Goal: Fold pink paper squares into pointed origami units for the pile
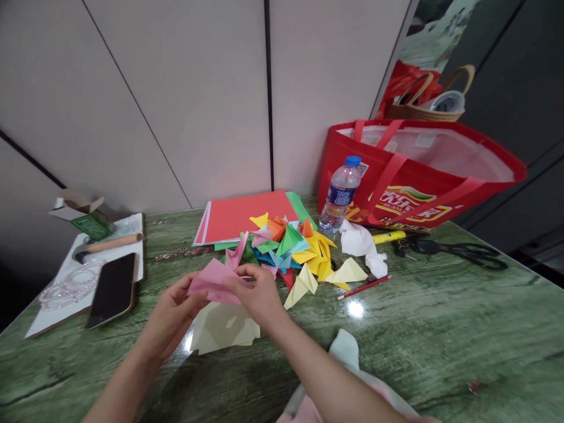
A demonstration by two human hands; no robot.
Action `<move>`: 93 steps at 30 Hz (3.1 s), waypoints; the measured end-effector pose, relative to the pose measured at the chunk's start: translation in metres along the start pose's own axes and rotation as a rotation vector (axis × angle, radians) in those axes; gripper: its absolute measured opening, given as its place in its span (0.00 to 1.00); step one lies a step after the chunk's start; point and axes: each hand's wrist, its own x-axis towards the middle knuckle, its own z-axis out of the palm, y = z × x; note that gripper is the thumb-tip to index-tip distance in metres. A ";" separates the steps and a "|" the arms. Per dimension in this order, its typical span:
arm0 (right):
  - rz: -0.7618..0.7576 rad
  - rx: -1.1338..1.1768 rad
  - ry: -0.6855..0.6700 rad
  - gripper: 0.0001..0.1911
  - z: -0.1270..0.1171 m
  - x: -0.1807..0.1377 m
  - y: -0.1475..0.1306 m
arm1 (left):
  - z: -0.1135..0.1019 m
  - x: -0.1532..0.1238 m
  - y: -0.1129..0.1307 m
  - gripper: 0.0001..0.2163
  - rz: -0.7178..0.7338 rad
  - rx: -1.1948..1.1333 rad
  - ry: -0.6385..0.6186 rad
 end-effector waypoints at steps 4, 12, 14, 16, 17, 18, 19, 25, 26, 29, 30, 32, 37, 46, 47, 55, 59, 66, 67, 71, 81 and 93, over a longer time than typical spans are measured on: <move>-0.059 -0.129 0.076 0.08 -0.005 0.000 -0.002 | -0.002 -0.001 0.000 0.15 -0.025 0.027 -0.046; -0.204 -0.121 0.040 0.16 -0.005 -0.001 0.003 | -0.002 0.000 -0.008 0.15 -0.124 0.100 -0.037; -0.230 -0.105 0.030 0.20 -0.004 -0.002 0.004 | -0.001 0.000 -0.011 0.16 -0.109 0.106 0.010; -0.230 -0.107 0.042 0.25 -0.004 -0.002 0.003 | -0.001 0.001 -0.011 0.18 -0.080 0.067 0.083; -0.227 -0.113 0.047 0.26 -0.003 -0.003 0.003 | 0.000 0.002 -0.011 0.18 -0.070 0.037 0.127; -0.231 -0.127 0.046 0.25 -0.003 -0.003 0.003 | 0.000 0.003 -0.010 0.19 -0.064 0.002 0.168; -0.240 -0.150 0.033 0.23 -0.002 -0.004 0.004 | 0.000 0.003 -0.009 0.19 -0.060 -0.035 0.204; -0.302 -0.364 -0.165 0.22 0.004 -0.009 0.013 | -0.003 0.008 -0.007 0.18 -0.002 -0.196 0.275; -0.301 -0.389 -0.181 0.24 0.004 -0.010 0.013 | -0.003 0.008 -0.007 0.18 0.002 -0.215 0.265; -0.310 -0.424 -0.145 0.24 0.004 -0.012 0.013 | -0.001 0.006 -0.005 0.16 -0.010 -0.267 0.230; -0.321 -0.431 -0.119 0.22 0.003 -0.012 0.012 | -0.001 0.006 -0.004 0.16 -0.015 -0.279 0.220; -0.346 -0.447 -0.077 0.20 0.002 -0.011 0.011 | 0.000 0.004 -0.003 0.14 -0.015 -0.298 0.198; -0.452 -0.526 -0.078 0.16 0.002 -0.011 0.009 | 0.001 0.002 0.000 0.12 -0.010 -0.341 0.102; -0.550 -0.563 -0.121 0.07 0.005 -0.015 0.002 | 0.007 -0.004 0.003 0.13 -0.080 -0.363 0.016; -0.548 -0.545 -0.114 0.06 0.006 -0.015 0.001 | 0.007 -0.004 0.003 0.13 -0.083 -0.364 0.014; -0.451 -0.435 -0.014 0.05 0.007 -0.017 -0.005 | 0.006 -0.005 0.001 0.13 -0.080 -0.383 -0.081; -0.305 -0.350 -0.037 0.04 0.008 -0.017 -0.004 | 0.004 -0.006 -0.001 0.13 -0.074 -0.349 -0.138; -0.142 -0.231 0.018 0.04 0.006 -0.012 -0.001 | 0.003 -0.006 -0.002 0.18 -0.025 -0.200 -0.215; -0.138 -0.212 0.044 0.05 0.005 -0.012 0.000 | 0.003 -0.005 -0.002 0.19 -0.014 -0.193 -0.199; -0.130 -0.198 0.107 0.07 0.005 -0.011 0.002 | 0.002 -0.002 -0.003 0.16 -0.005 -0.190 -0.146; -0.174 -0.273 0.189 0.12 0.005 -0.013 -0.003 | 0.004 -0.002 -0.004 0.11 0.004 -0.112 -0.075; -0.138 -0.243 0.176 0.10 0.006 -0.015 -0.005 | 0.004 -0.003 -0.004 0.10 -0.028 -0.085 -0.050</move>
